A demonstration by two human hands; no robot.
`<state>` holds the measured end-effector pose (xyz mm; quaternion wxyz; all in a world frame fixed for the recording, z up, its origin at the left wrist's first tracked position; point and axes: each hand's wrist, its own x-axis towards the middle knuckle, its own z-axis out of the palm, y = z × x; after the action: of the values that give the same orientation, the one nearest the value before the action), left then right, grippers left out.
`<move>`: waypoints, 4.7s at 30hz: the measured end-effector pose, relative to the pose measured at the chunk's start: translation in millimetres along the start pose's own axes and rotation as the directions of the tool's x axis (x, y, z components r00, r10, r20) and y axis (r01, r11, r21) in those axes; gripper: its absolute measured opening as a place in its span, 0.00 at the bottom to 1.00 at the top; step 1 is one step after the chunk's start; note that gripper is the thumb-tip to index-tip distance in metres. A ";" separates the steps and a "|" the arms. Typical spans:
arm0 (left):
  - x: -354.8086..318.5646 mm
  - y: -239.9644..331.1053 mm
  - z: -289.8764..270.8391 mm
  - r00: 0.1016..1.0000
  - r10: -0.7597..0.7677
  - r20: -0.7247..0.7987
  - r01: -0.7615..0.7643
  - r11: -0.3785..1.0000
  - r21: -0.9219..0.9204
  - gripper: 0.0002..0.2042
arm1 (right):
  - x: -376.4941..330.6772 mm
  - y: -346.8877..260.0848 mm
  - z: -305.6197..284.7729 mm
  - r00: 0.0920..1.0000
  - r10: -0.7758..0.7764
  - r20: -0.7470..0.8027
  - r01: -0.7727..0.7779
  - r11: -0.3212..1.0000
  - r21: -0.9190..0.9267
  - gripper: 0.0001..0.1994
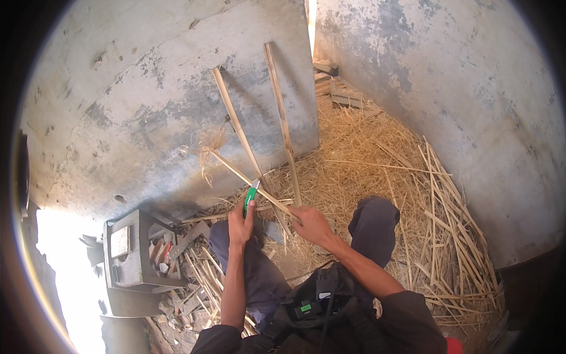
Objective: The person sits on a straw-covered floor and uses a green utility knife to peel the outer layer of a long bamboo stick. They hold the stick with one hand and scrape the blade along its length to remove the skin, creating thin strips of debris.
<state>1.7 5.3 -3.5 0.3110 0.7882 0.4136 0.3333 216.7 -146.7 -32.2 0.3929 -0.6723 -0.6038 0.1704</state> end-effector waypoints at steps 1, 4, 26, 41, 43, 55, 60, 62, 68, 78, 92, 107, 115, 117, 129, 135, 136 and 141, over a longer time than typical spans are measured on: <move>-0.7 -1.1 -0.2 0.999 0.017 0.031 -0.017 1.000 0.006 0.19 | -0.3 -0.7 0.4 1.000 -0.011 0.000 0.011 1.000 -0.003 0.27; -4.5 -8.3 1.8 0.976 0.155 0.155 -0.162 0.986 0.033 0.19 | 1.8 -8.3 -4.5 0.998 0.052 0.027 -0.053 0.998 0.030 0.26; -0.1 -8.5 -0.6 0.985 0.026 0.170 -0.031 0.999 0.025 0.21 | 0.6 -6.1 -3.7 0.997 0.060 0.048 -0.060 0.998 -0.008 0.24; -5.3 1.6 -3.1 0.936 0.126 0.329 -0.165 0.982 0.092 0.20 | -0.3 0.6 2.0 1.000 -0.001 -0.007 0.001 1.000 -0.010 0.27; -5.0 3.5 -3.1 0.973 0.031 0.229 -0.057 0.992 0.111 0.20 | -0.4 0.6 2.1 1.000 -0.007 -0.023 0.007 1.000 -0.004 0.26; -2.7 7.5 -3.8 0.977 0.029 0.213 -0.021 0.999 -0.037 0.20 | -0.6 1.4 0.1 0.999 0.030 0.026 -0.030 1.000 0.000 0.26; -1.6 -1.6 -3.6 0.965 0.029 0.261 -0.024 0.999 -0.021 0.21 | 0.6 -1.3 -2.5 0.997 0.075 0.023 -0.075 0.997 -0.016 0.26; -1.1 1.2 -6.4 0.938 0.052 0.341 -0.049 0.999 -0.019 0.21 | 0.8 -0.2 -2.5 0.997 0.076 0.008 -0.075 0.997 -0.017 0.26; -4.6 12.2 -7.0 0.983 0.065 0.170 -0.040 0.989 -0.145 0.15 | 1.5 0.4 -3.2 0.998 0.025 -0.062 -0.026 1.000 -0.010 0.24; 0.1 -3.9 -5.9 0.998 0.023 0.059 -0.017 0.994 -0.105 0.13 | 0.1 1.5 -1.1 0.999 0.013 -0.031 -0.014 1.000 -0.005 0.25; 0.3 -1.4 -4.3 0.998 0.039 -0.050 -0.043 0.995 -0.093 0.14 | -1.1 6.4 1.7 0.999 -0.005 -0.052 0.005 1.000 -0.010 0.25; 0.1 -7.4 4.4 0.951 0.299 -0.080 -0.305 0.949 -0.078 0.15 | 1.3 -1.0 -3.0 0.998 0.046 -0.032 -0.046 0.999 0.008 0.25; 2.7 2.1 -3.3 0.986 0.082 -0.146 -0.094 0.993 -0.073 0.16 | 0.7 2.6 -0.8 0.998 0.057 0.019 -0.057 0.998 -0.006 0.24; 0.8 -0.6 -1.9 0.980 0.158 -0.121 -0.166 0.985 -0.056 0.15 | 1.9 2.4 -2.3 0.996 0.079 0.030 -0.079 0.997 -0.003 0.24; -0.8 -3.1 -1.0 0.982 0.185 -0.036 -0.186 0.982 -0.036 0.15 | 3.2 -0.3 -1.4 0.998 0.063 0.019 -0.063 0.998 0.024 0.24; 0.2 -0.4 -1.1 0.990 0.070 -0.119 -0.071 0.997 -0.009 0.16 | 2.6 2.4 -2.3 0.998 0.052 0.028 -0.053 0.999 0.013 0.24; 1.8 -2.5 -2.1 0.990 0.053 -0.129 -0.056 0.998 -0.015 0.16 | 2.9 0.7 -3.2 0.998 0.046 0.039 -0.047 0.999 0.011 0.24; -0.8 1.4 -2.1 0.986 0.153 -0.068 -0.156 0.987 -0.035 0.16 | 2.9 -1.4 -2.2 0.998 0.059 0.015 -0.059 0.998 -0.001 0.25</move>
<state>0.4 4.4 -1.4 0.2863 0.8001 0.3544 0.3903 218.0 -144.8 -29.1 0.3828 -0.6887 -0.5868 0.1868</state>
